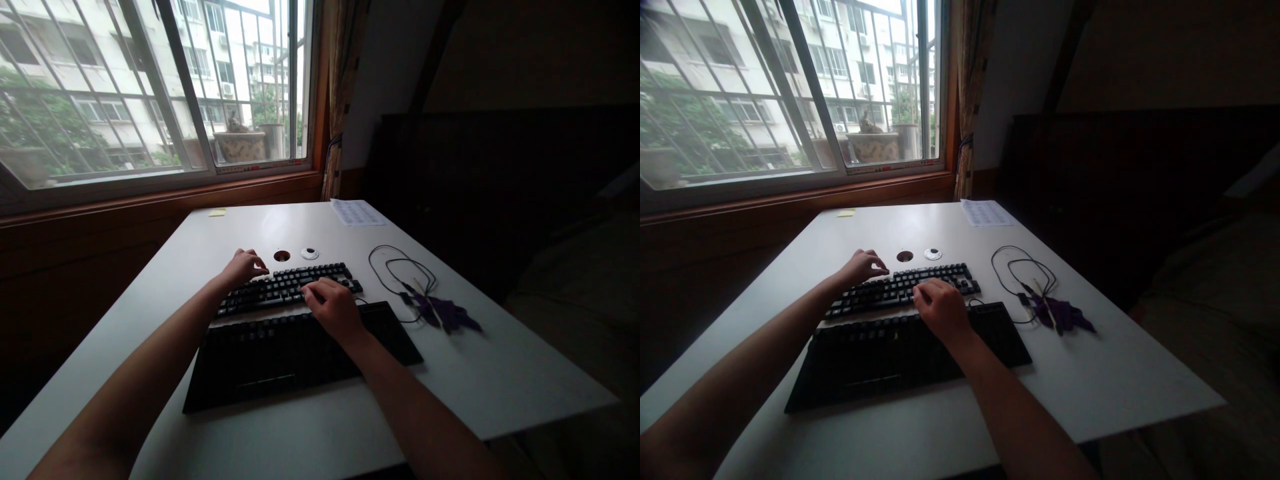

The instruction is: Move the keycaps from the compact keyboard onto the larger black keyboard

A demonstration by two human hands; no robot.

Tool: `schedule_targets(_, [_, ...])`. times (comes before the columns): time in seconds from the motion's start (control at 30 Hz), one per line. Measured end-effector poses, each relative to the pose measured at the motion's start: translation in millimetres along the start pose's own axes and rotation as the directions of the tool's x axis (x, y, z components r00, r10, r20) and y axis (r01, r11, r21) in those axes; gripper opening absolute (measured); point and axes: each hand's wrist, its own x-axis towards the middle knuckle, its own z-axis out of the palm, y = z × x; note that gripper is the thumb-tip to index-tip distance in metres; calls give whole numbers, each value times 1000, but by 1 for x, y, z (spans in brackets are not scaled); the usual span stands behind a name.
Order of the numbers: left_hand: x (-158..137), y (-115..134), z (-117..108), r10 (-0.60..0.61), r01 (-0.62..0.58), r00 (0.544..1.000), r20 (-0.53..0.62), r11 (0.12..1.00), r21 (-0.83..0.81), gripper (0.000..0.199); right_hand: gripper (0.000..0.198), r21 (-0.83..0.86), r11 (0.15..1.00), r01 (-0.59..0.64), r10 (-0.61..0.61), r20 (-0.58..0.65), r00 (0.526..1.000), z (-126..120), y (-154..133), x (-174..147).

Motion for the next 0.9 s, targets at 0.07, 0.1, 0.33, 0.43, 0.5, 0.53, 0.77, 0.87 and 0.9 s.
schedule_targets(0.07, [-3, 5, -8, 3, -3, 1000, -15, 1000, -20, 27, 20, 1, 1000, -5, 5, 0, 1000, 0, 2, 0])
schedule_targets(0.1, [-6, 9, -12, 6, -7, 1000, -23, 1000, -29, 27, 20, 2, 1000, -9, 9, -1, 1000, 0, 3, 0])
schedule_targets(0.33, [-69, 59, -32, 138, -148, 987, -82, 981, -127, 24, 21, 1, 1000, -13, 13, -6, 1000, -1, 2, 2])
schedule_targets(0.43, [-102, 83, -27, 169, -180, 981, -91, 973, -143, 17, 20, 4, 1000, -12, 12, -4, 1000, 0, 2, 1])
schedule_targets(0.5, [-119, 95, -20, 183, -194, 979, -85, 972, -135, 11, 20, -1, 1000, -10, 10, 0, 1000, 1, 2, 1])
schedule_targets(0.53, [-125, 100, -17, 184, -194, 979, -86, 973, -126, 10, 20, -3, 1000, -7, 7, 2, 1000, 1, 3, 1])
schedule_targets(0.77, [-140, 111, 0, 149, -158, 984, -93, 983, -90, 11, 20, 6, 1000, -1, 1, 7, 1000, 3, 5, 0])
schedule_targets(0.87, [-140, 113, 1, 143, -152, 984, -109, 985, -80, 11, 20, 1, 1000, 2, -2, 10, 1000, 3, 6, 0])
schedule_targets(0.9, [-140, 113, 0, 144, -153, 983, -111, 985, -77, 11, 20, -2, 1000, 4, -4, 12, 1000, 3, 6, 0])
